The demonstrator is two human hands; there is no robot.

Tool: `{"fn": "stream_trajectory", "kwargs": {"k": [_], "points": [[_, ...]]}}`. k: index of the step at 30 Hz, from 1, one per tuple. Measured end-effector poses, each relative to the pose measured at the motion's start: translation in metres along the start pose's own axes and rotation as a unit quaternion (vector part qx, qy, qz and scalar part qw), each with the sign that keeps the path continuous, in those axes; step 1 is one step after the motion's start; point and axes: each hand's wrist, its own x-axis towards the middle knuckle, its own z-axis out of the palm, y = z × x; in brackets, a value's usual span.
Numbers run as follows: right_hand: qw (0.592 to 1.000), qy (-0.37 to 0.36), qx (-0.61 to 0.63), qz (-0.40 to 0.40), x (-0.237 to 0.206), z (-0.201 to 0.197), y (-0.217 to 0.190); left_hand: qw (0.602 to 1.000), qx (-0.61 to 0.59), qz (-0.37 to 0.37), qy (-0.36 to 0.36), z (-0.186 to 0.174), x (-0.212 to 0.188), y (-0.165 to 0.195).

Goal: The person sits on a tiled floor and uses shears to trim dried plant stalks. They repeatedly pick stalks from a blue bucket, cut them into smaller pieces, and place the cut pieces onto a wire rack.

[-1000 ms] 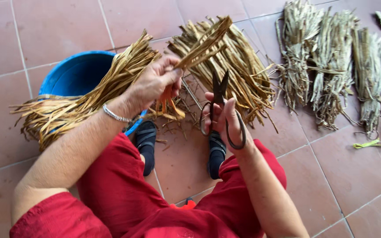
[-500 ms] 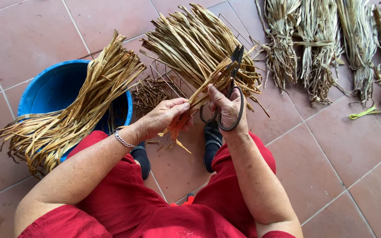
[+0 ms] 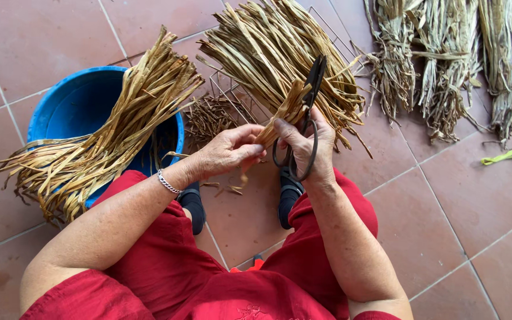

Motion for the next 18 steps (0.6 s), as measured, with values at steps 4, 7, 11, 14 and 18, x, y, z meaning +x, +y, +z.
{"fn": "stream_trajectory", "kwargs": {"k": [4, 7, 11, 14, 18], "points": [[0.999, -0.035, -0.017, -0.013, -0.003, 0.014, 0.008, 0.997, 0.01, 0.01, 0.076, 0.003, -0.002, 0.015], [0.999, -0.022, -0.02, -0.032, 0.001, 0.024, 0.011, 0.988, 0.084, 0.053, 0.119, 0.006, -0.006, 0.022], [1.0, -0.018, -0.017, -0.012, 0.005, 0.028, 0.012, 0.991, 0.017, 0.057, 0.118, 0.004, -0.009, 0.024], [1.0, -0.028, 0.001, 0.006, 0.006, 0.029, 0.012, 0.992, -0.039, 0.035, 0.116, 0.0, -0.01, 0.021], [0.999, -0.037, 0.011, 0.003, 0.008, 0.031, 0.014, 0.988, -0.055, 0.042, 0.136, -0.006, -0.01, 0.018]]}}
